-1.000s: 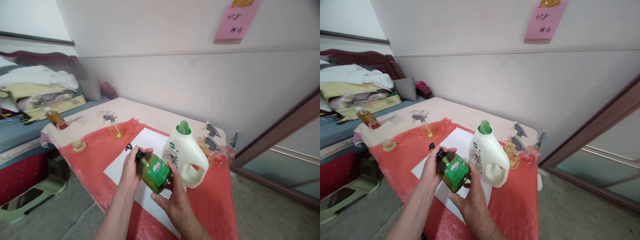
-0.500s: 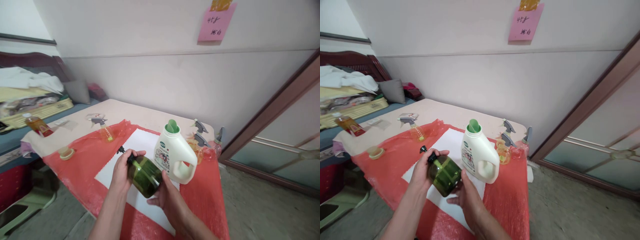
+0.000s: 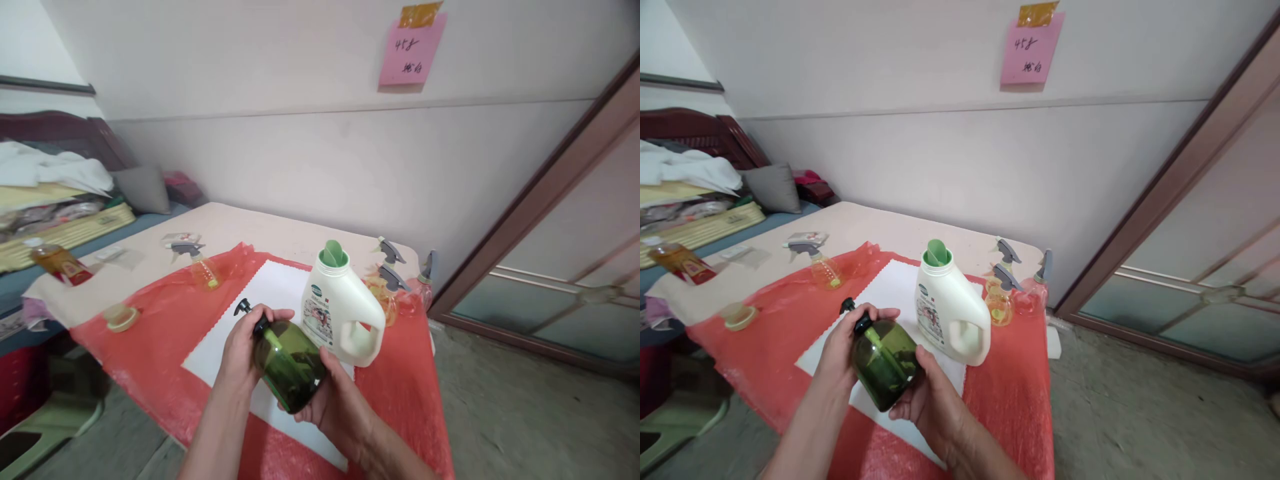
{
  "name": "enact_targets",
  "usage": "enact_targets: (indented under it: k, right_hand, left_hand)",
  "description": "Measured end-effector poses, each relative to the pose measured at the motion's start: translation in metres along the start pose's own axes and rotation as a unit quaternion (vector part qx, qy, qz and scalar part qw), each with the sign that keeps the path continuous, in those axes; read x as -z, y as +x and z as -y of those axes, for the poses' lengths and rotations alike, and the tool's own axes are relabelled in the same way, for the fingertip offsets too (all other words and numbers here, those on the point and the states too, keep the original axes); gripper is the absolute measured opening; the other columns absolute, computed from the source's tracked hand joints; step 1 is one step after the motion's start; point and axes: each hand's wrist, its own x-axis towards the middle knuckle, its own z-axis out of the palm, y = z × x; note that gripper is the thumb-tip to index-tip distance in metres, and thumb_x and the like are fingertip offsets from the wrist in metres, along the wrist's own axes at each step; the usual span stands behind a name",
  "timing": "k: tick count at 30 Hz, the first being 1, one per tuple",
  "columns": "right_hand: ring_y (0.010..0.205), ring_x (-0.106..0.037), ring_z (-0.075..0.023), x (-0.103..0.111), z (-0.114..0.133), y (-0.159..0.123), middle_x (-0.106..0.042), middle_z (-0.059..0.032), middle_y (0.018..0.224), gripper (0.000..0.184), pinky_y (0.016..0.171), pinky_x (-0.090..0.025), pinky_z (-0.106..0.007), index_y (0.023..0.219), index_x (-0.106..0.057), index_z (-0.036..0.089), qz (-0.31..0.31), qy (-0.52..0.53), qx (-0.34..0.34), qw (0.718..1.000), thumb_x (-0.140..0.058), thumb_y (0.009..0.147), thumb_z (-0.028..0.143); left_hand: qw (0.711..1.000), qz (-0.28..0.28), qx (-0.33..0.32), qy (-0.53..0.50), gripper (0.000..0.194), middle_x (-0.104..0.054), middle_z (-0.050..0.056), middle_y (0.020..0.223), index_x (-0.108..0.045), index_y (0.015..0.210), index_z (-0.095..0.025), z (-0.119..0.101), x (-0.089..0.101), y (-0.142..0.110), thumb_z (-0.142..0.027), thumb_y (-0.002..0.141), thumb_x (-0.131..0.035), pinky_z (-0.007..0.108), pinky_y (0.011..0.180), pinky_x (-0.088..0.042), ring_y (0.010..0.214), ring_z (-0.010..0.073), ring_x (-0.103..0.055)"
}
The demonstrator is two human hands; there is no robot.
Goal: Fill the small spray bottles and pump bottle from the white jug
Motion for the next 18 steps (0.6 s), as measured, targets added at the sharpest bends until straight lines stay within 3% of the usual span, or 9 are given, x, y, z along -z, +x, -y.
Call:
enact_targets:
  k: [3, 8, 12, 15, 18]
  right_hand:
    - [0.072, -0.063, -0.0132, 0.001, 0.003, -0.002, -0.07, -0.0083, 0.101, 0.053, 0.065, -0.05, -0.026, 0.118, -0.062, 0.019, 0.029, 0.006, -0.025, 0.999, -0.051, 0.088, 0.061]
    - [0.108, -0.059, -0.0242, -0.004, 0.028, -0.01, -0.067, -0.0068, 0.115, 0.058, 0.096, -0.042, -0.039, 0.122, -0.062, 0.02, 0.12, -0.163, 0.046, 0.978, -0.073, 0.074, 0.052]
    - [0.111, -0.056, -0.0263, -0.007, 0.042, -0.014, -0.065, -0.0051, 0.116, 0.07, 0.092, -0.041, -0.036, 0.123, -0.059, 0.021, 0.141, -0.229, 0.047, 0.962, -0.078, 0.066, 0.057]
    - [0.106, -0.058, -0.0254, -0.005, 0.04, -0.013, -0.066, -0.0049, 0.112, 0.068, 0.088, -0.043, -0.035, 0.121, -0.059, 0.021, 0.138, -0.264, 0.055, 0.953, -0.076, 0.067, 0.06]
    - [0.111, -0.058, -0.027, -0.003, 0.036, -0.011, -0.064, -0.0066, 0.119, 0.074, 0.094, -0.044, -0.04, 0.126, -0.055, 0.022, 0.124, -0.278, 0.077, 0.949, -0.081, 0.065, 0.053]
  left_hand:
    - [1.0, 0.005, -0.01, 0.006, 0.028, -0.076, 0.01, 0.095, -0.057, 0.065, -0.018, -0.002, 0.004, 0.001, -0.041, 0.072, -0.071, 0.033, 0.071, -0.052, 0.08, 0.0233, -0.067]
    - [0.999, 0.033, -0.002, 0.023, 0.028, -0.075, 0.01, 0.094, -0.058, 0.065, -0.019, -0.006, 0.01, -0.005, -0.043, 0.077, -0.067, 0.034, 0.077, -0.052, 0.089, 0.0241, -0.066]
    - [0.991, 0.098, -0.01, 0.092, 0.029, -0.074, 0.011, 0.099, -0.06, 0.066, -0.019, -0.004, 0.006, -0.012, -0.042, 0.084, -0.059, 0.035, 0.086, -0.048, 0.099, 0.0266, -0.064]
    - [0.97, 0.169, -0.022, 0.174, 0.03, -0.073, 0.013, 0.105, -0.062, 0.067, -0.019, -0.002, 0.001, -0.014, -0.039, 0.088, -0.056, 0.037, 0.094, -0.044, 0.107, 0.029, -0.062]
    - [0.953, 0.209, -0.024, 0.218, 0.027, -0.07, 0.013, 0.115, -0.066, 0.077, -0.019, 0.0, -0.003, -0.015, -0.04, 0.09, -0.055, 0.038, 0.097, -0.042, 0.115, 0.0312, -0.058]
